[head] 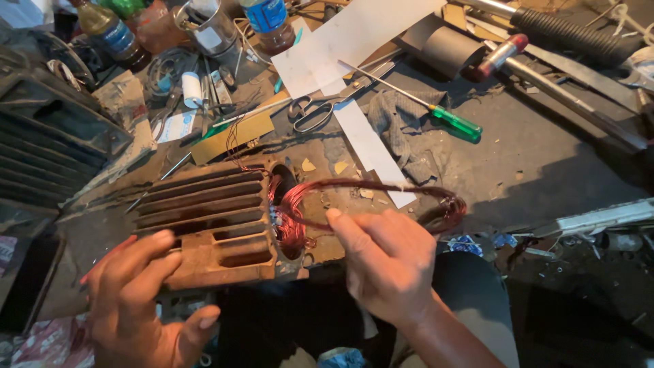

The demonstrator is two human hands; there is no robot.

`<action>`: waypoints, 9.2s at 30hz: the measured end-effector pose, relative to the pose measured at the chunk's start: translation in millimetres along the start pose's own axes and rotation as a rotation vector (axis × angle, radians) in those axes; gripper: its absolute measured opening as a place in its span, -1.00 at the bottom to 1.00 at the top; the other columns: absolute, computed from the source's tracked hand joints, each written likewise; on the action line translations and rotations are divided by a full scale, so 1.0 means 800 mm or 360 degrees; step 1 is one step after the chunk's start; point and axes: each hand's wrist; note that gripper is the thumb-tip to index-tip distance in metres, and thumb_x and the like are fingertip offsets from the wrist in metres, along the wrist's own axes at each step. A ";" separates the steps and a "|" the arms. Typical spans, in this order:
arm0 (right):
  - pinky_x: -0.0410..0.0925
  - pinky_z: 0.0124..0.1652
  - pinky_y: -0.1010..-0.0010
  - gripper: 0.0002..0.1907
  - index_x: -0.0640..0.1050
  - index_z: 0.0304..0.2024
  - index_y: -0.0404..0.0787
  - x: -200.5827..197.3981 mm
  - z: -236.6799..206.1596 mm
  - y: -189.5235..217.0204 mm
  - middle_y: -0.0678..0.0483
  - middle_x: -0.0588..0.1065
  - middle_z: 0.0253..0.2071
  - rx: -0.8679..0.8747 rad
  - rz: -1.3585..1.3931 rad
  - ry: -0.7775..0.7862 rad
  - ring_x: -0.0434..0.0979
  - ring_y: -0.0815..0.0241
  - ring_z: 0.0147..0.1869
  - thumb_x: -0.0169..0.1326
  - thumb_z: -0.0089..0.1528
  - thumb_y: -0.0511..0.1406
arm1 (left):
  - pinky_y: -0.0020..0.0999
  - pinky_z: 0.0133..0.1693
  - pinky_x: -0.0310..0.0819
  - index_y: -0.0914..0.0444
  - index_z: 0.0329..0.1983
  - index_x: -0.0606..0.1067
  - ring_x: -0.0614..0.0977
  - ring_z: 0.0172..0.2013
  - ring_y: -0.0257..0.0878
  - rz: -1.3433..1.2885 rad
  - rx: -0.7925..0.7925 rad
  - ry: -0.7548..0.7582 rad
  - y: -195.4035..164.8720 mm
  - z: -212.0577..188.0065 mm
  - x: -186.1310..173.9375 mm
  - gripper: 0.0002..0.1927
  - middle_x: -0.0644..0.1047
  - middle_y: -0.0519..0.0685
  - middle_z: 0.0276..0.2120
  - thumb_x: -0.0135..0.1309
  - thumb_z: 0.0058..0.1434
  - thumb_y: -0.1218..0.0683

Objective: The person works on an old electric motor stator at a cluttered workbench, using a long punch and a mallet to hammer out the old copper windings from the housing. They then pull the freed copper coil out of the stator, set the housing aside, and handle and coil the removed copper wire by hand.

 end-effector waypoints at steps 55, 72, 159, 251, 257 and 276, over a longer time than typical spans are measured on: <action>0.40 -0.31 0.25 -0.85 0.51 -0.16 -0.30 0.064 0.054 -0.015 -0.06 0.53 -0.34 0.0235 0.0051 0.0170 0.58 -0.06 -0.32 0.08 0.22 -0.50 | -0.03 -0.32 0.36 0.11 0.22 0.34 0.42 -0.26 -0.12 -0.1325 -0.2313 -0.0577 0.236 -0.122 0.154 -0.19 0.42 0.06 -0.09 -0.26 0.28 -0.58; 0.40 -0.27 0.48 -0.86 0.43 -0.05 -0.32 0.042 0.010 -0.002 -0.01 0.55 -0.31 0.0304 0.0198 -0.0168 0.59 0.20 -0.31 -0.01 0.34 -0.52 | -0.30 -0.12 0.54 0.28 0.11 0.44 0.59 -0.14 -0.27 -0.1480 -0.1077 -0.0250 0.188 -0.240 0.167 -0.53 0.55 -0.04 -0.11 0.21 0.20 -0.01; 0.47 -0.22 0.53 -0.85 0.53 -0.10 -0.39 0.064 0.059 0.000 0.05 0.59 -0.29 0.1181 0.0935 0.0016 0.59 0.35 -0.25 0.10 0.34 -0.38 | -0.30 -0.07 0.45 0.36 -0.01 0.52 0.58 -0.15 -0.20 -0.0434 -0.0762 -0.0153 0.171 0.023 0.011 -0.11 0.54 0.03 -0.20 0.06 0.20 -0.56; 0.44 -0.30 0.18 -0.59 0.42 0.02 -0.29 -0.038 0.034 0.064 -0.07 0.52 -0.29 0.0175 0.0739 0.1251 0.57 -0.12 -0.27 0.17 0.26 -0.19 | -0.24 -0.40 0.44 0.25 -0.29 0.39 0.58 -0.36 -0.14 -0.3190 -0.1988 0.0321 -0.055 0.068 -0.020 -0.62 0.42 -0.08 -0.53 -0.14 0.45 -0.13; 0.51 -0.25 0.37 -0.77 0.48 -0.08 -0.26 -0.013 0.070 0.105 0.03 0.61 -0.33 0.0566 0.0899 0.1184 0.69 0.16 -0.28 0.20 0.24 -0.40 | -0.23 -0.46 0.40 0.23 -0.33 0.39 0.50 -0.44 -0.13 -0.3123 -0.2170 0.0286 -0.055 0.080 -0.030 -0.62 0.40 -0.07 -0.56 -0.15 0.41 -0.15; 0.41 -0.34 0.14 -0.62 0.44 0.05 -0.24 -0.029 0.062 0.075 -0.05 0.50 -0.41 0.0276 0.0424 0.1420 0.57 -0.11 -0.34 0.20 0.27 -0.23 | -0.30 -0.43 0.29 0.22 -0.34 0.35 0.40 -0.42 -0.17 -0.3291 -0.2134 0.0051 -0.026 0.087 -0.024 -0.65 0.28 -0.11 -0.56 -0.15 0.45 -0.10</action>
Point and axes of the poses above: each hand's wrist, its own z-axis towards the middle knuckle, its own x-axis out of the palm, y = z × x
